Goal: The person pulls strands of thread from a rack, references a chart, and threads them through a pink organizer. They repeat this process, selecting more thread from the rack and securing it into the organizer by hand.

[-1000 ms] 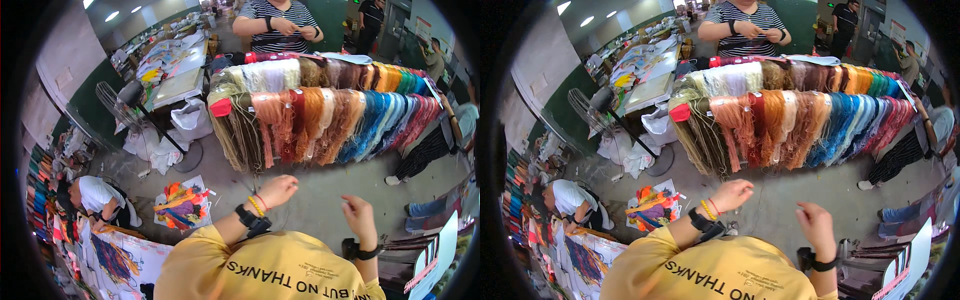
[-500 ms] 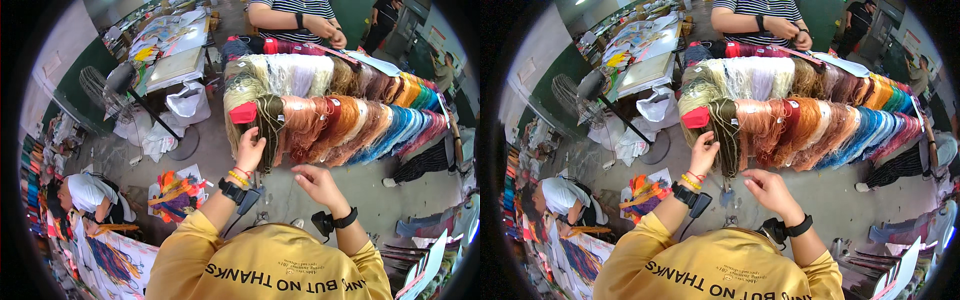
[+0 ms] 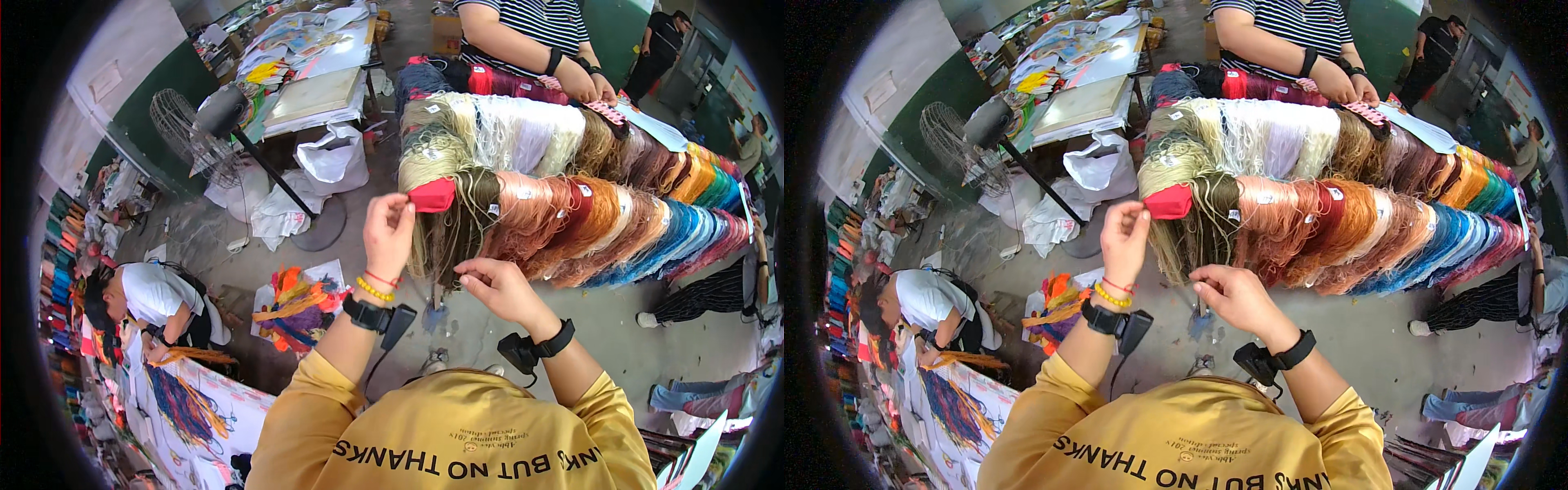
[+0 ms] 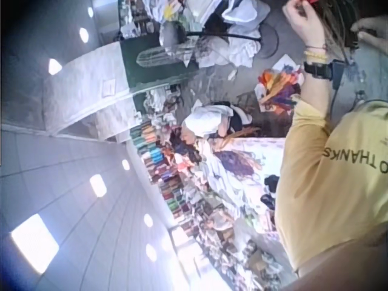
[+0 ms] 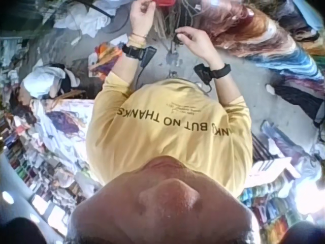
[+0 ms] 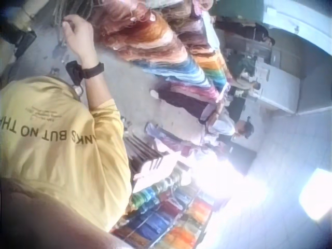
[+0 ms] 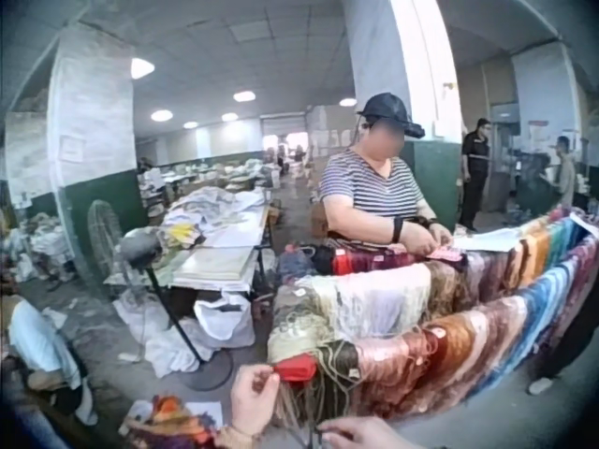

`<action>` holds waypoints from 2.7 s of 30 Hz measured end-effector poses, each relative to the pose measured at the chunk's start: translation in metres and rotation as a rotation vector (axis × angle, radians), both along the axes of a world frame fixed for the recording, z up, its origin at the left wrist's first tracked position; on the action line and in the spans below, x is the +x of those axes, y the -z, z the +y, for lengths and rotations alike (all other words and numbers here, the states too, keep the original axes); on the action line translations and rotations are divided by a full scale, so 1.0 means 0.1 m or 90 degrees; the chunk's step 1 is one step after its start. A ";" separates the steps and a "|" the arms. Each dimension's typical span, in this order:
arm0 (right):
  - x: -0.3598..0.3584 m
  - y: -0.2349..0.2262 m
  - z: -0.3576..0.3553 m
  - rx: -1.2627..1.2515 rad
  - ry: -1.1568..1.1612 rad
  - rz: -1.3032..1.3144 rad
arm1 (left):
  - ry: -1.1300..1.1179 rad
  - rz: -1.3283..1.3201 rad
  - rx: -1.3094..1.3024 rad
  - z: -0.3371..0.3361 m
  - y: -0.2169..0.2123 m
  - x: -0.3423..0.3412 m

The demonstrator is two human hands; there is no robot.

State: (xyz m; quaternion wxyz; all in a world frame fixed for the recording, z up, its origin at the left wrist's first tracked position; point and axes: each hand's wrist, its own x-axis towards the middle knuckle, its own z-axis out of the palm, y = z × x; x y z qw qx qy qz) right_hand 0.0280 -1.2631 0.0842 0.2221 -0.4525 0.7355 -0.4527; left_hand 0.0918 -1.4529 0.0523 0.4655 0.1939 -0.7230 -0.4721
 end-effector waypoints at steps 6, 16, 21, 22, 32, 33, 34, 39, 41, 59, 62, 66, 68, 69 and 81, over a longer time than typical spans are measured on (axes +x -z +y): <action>-0.23 -0.05 -0.37 -0.136 0.146 0.046 | 0.032 -0.007 -0.199 -0.09 -0.32 -0.13; -0.46 -0.35 -0.80 -0.067 0.223 0.424 | 0.040 -0.161 -0.260 -0.34 -0.43 -0.20; -0.56 -0.23 -0.90 -0.061 0.231 0.422 | 0.081 -0.166 -0.203 -0.36 -0.43 -0.20; -0.56 -0.23 -0.91 -0.067 0.234 0.414 | 0.081 -0.166 -0.202 -0.37 -0.43 -0.19; -0.52 -0.36 -0.84 -0.220 0.206 -0.275 | 0.102 -0.156 -0.481 -0.31 -0.61 -0.25; -0.50 -0.37 -0.81 -0.240 0.191 -0.299 | 0.126 -0.198 -0.513 -0.29 -0.62 -0.29; -0.48 -0.38 -0.79 -0.259 0.175 -0.323 | 0.125 -0.198 -0.512 -0.30 -0.59 -0.34; -0.45 -0.40 -0.66 -0.292 0.176 -0.329 | 0.143 -0.253 -0.488 -0.32 -0.45 -0.45; -0.44 -0.41 -0.63 -0.297 0.184 -0.321 | 0.142 -0.228 -0.479 -0.31 -0.43 -0.46; -0.36 -0.09 -0.58 -0.197 0.203 -0.164 | 0.230 -0.095 -0.390 -0.39 -0.41 -0.58; -0.39 -0.04 -0.69 -0.198 0.210 -0.064 | 0.265 -0.078 -0.386 -0.41 -0.40 -0.58; -0.40 -0.07 -0.89 -0.125 0.257 0.070 | 0.267 -0.081 -0.393 -0.44 -0.38 -0.58; -0.45 0.02 -0.92 -0.148 0.283 0.084 | 0.279 -0.081 -0.381 -0.45 -0.38 -0.57; -0.47 0.04 -0.90 -0.172 0.284 0.077 | 0.288 -0.087 -0.366 -0.45 -0.39 -0.56; 0.18 -0.40 -0.30 -0.175 0.099 -0.094 | 0.134 -0.224 -0.621 -0.26 -0.43 -0.46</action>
